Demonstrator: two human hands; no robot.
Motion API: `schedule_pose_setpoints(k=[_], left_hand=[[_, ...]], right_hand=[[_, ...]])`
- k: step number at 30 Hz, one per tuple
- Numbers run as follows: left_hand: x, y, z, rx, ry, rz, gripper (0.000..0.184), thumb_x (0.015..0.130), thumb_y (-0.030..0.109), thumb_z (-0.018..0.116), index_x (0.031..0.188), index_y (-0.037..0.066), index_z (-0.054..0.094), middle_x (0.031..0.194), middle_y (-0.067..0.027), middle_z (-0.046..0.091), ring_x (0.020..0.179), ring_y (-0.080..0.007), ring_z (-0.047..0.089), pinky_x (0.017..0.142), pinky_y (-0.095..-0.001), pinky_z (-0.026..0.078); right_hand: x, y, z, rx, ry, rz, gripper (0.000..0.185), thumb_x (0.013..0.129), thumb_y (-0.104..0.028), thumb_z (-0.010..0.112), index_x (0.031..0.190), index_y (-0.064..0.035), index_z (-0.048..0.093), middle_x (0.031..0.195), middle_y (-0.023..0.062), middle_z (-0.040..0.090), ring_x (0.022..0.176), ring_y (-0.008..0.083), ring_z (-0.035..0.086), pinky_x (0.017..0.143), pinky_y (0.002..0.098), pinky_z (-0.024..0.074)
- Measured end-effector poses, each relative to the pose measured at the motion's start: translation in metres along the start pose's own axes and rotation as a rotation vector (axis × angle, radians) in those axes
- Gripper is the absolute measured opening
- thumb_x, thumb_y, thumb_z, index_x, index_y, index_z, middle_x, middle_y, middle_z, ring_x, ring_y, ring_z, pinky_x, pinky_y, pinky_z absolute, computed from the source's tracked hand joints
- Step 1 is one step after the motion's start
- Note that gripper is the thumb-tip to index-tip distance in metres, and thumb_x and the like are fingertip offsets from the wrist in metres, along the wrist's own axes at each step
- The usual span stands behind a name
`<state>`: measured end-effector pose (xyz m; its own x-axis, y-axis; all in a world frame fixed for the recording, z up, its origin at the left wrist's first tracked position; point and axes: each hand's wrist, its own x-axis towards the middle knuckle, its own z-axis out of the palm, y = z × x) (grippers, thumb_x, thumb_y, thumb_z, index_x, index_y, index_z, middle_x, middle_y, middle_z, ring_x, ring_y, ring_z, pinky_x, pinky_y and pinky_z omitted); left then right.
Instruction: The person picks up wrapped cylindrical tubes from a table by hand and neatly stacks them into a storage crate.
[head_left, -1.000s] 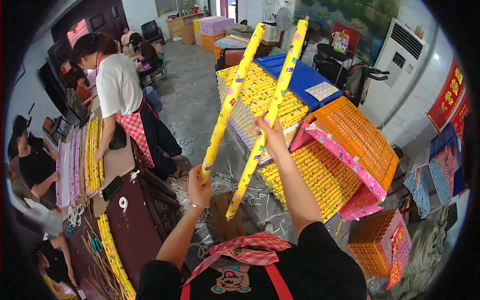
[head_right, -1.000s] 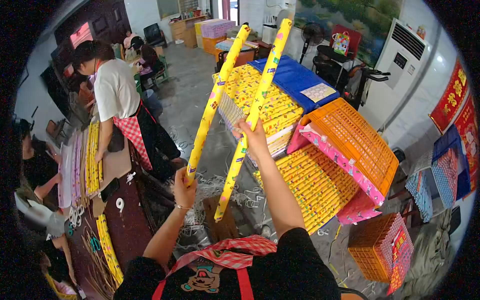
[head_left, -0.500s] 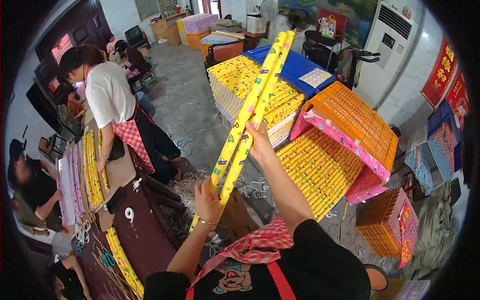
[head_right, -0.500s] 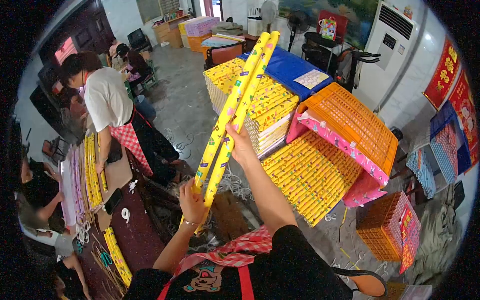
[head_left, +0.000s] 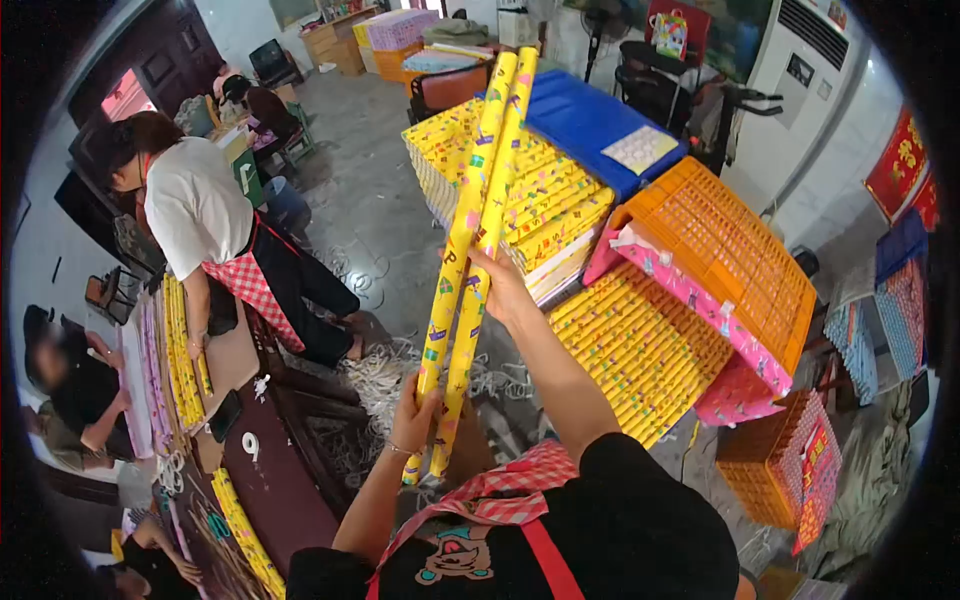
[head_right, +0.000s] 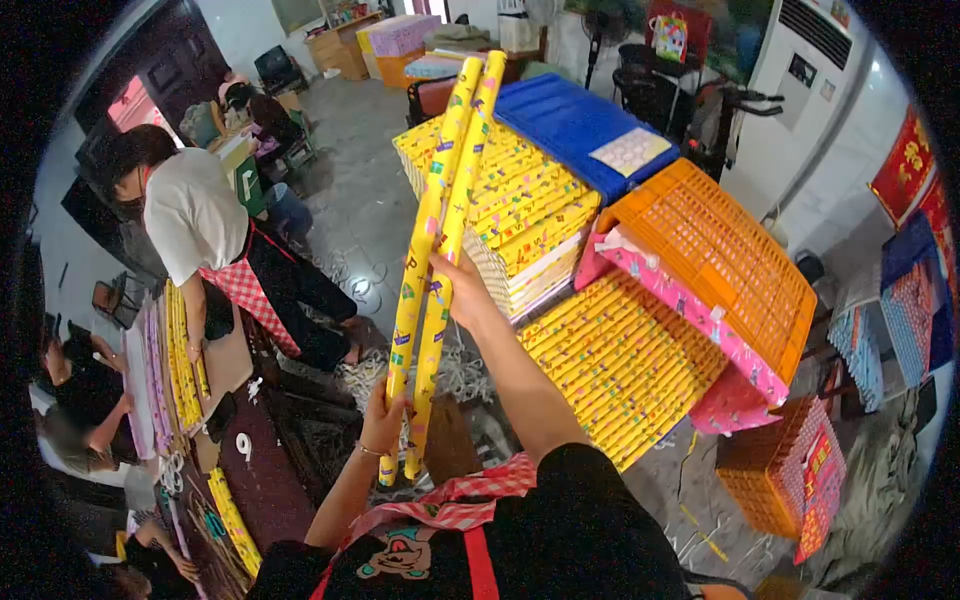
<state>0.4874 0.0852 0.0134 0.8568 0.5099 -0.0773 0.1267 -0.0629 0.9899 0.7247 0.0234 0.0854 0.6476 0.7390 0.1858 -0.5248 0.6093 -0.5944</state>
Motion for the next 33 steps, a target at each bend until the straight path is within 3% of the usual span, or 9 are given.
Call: schedule_pose_setpoints(k=[5, 7, 13, 17, 19, 21, 25, 28, 33], left_hand=[[0.002, -0.006, -0.010, -0.126, -0.087, -0.125, 0.029, 0.086, 0.009, 0.049, 0.113, 0.005, 0.040, 0.082, -0.0007, 0.049, 0.066, -0.0057, 0.049, 0.055, -0.0203, 0.042], [-0.001, 0.000, -0.011, -0.147, -0.091, -0.076, 0.027, 0.087, 0.009, 0.048, 0.112, 0.005, 0.041, 0.082, 0.0002, 0.050, 0.065, -0.0051, 0.049, 0.055, -0.0196, 0.042], [-0.011, -0.005, -0.029, -0.143, -0.137, -0.127, 0.030, 0.087, 0.007, 0.047, 0.115, 0.005, 0.039, 0.089, -0.0002, 0.052, 0.070, -0.0053, 0.050, 0.060, -0.0190, 0.043], [-0.018, -0.006, -0.038, -0.208, -0.196, -0.137, 0.033, 0.086, 0.006, 0.049, 0.117, 0.005, 0.038, 0.094, -0.0014, 0.052, 0.079, -0.0069, 0.051, 0.068, -0.0206, 0.044], [-0.019, -0.014, -0.045, -0.200, -0.216, -0.128, 0.034, 0.086, 0.006, 0.049, 0.117, 0.005, 0.037, 0.095, -0.0018, 0.052, 0.081, -0.0074, 0.051, 0.070, -0.0213, 0.044], [-0.020, -0.025, -0.050, -0.178, -0.273, -0.141, 0.041, 0.085, 0.005, 0.052, 0.122, 0.006, 0.033, 0.102, -0.0057, 0.053, 0.091, -0.0140, 0.054, 0.077, -0.0273, 0.045], [-0.025, -0.035, -0.053, -0.216, -0.312, -0.203, 0.042, 0.083, 0.002, 0.053, 0.120, 0.008, 0.033, 0.102, -0.0063, 0.053, 0.090, -0.0149, 0.055, 0.076, -0.0288, 0.047], [-0.031, -0.045, -0.049, -0.194, -0.388, -0.240, 0.042, 0.082, 0.002, 0.054, 0.118, 0.009, 0.033, 0.102, -0.0072, 0.053, 0.090, -0.0157, 0.055, 0.075, -0.0297, 0.048], [-0.037, -0.055, -0.040, -0.206, -0.401, -0.399, 0.045, 0.081, 0.002, 0.057, 0.118, 0.008, 0.032, 0.102, -0.0079, 0.053, 0.088, -0.0163, 0.056, 0.073, -0.0304, 0.049]], right_hand=[[-0.012, 0.010, -0.001, 0.191, 0.057, 0.052, 0.027, 0.083, -0.012, 0.048, 0.110, -0.0057, 0.045, 0.102, 0.0067, 0.055, 0.093, 0.0192, 0.053, 0.074, 0.0358, 0.0455], [-0.017, 0.014, 0.002, 0.219, 0.115, 0.044, 0.028, 0.083, -0.012, 0.050, 0.109, -0.0063, 0.044, 0.100, 0.0050, 0.055, 0.090, 0.0181, 0.053, 0.071, 0.0350, 0.0451], [-0.028, 0.043, 0.010, -0.166, 0.290, -0.079, 0.021, 0.082, -0.004, 0.054, 0.100, -0.0078, 0.044, 0.091, 0.0031, 0.054, 0.075, 0.0130, 0.054, 0.057, 0.0273, 0.0463], [-0.039, 0.044, 0.031, -0.246, 0.385, -0.073, 0.029, 0.078, -0.002, 0.058, 0.099, -0.0070, 0.040, 0.086, 0.0035, 0.054, 0.071, 0.0117, 0.053, 0.053, 0.0265, 0.0435], [-0.040, 0.048, 0.030, -0.301, 0.356, -0.081, 0.033, 0.077, -0.004, 0.060, 0.101, -0.0069, 0.038, 0.086, 0.0034, 0.054, 0.070, 0.0117, 0.053, 0.054, 0.0261, 0.0428], [-0.042, 0.054, 0.026, -0.438, 0.395, -0.153, 0.033, 0.076, -0.002, 0.061, 0.102, -0.0048, 0.040, 0.084, 0.0041, 0.052, 0.072, 0.0113, 0.054, 0.059, 0.0261, 0.0460], [-0.059, 0.068, 0.017, -0.395, 0.422, -0.158, 0.029, 0.080, -0.008, 0.059, 0.100, -0.0047, 0.039, 0.084, 0.0034, 0.050, 0.073, 0.0110, 0.053, 0.061, 0.0263, 0.0453], [-0.081, 0.083, 0.000, -0.030, 0.444, -0.099, 0.030, 0.088, -0.023, 0.050, 0.110, -0.0079, 0.036, 0.094, 0.0065, 0.052, 0.078, 0.0182, 0.056, 0.065, 0.0308, 0.0475], [-0.107, 0.085, -0.028, -0.007, 0.461, -0.103, 0.029, 0.089, -0.024, 0.045, 0.111, -0.0060, 0.040, 0.093, 0.0088, 0.055, 0.085, 0.0204, 0.056, 0.071, 0.0329, 0.0472]])
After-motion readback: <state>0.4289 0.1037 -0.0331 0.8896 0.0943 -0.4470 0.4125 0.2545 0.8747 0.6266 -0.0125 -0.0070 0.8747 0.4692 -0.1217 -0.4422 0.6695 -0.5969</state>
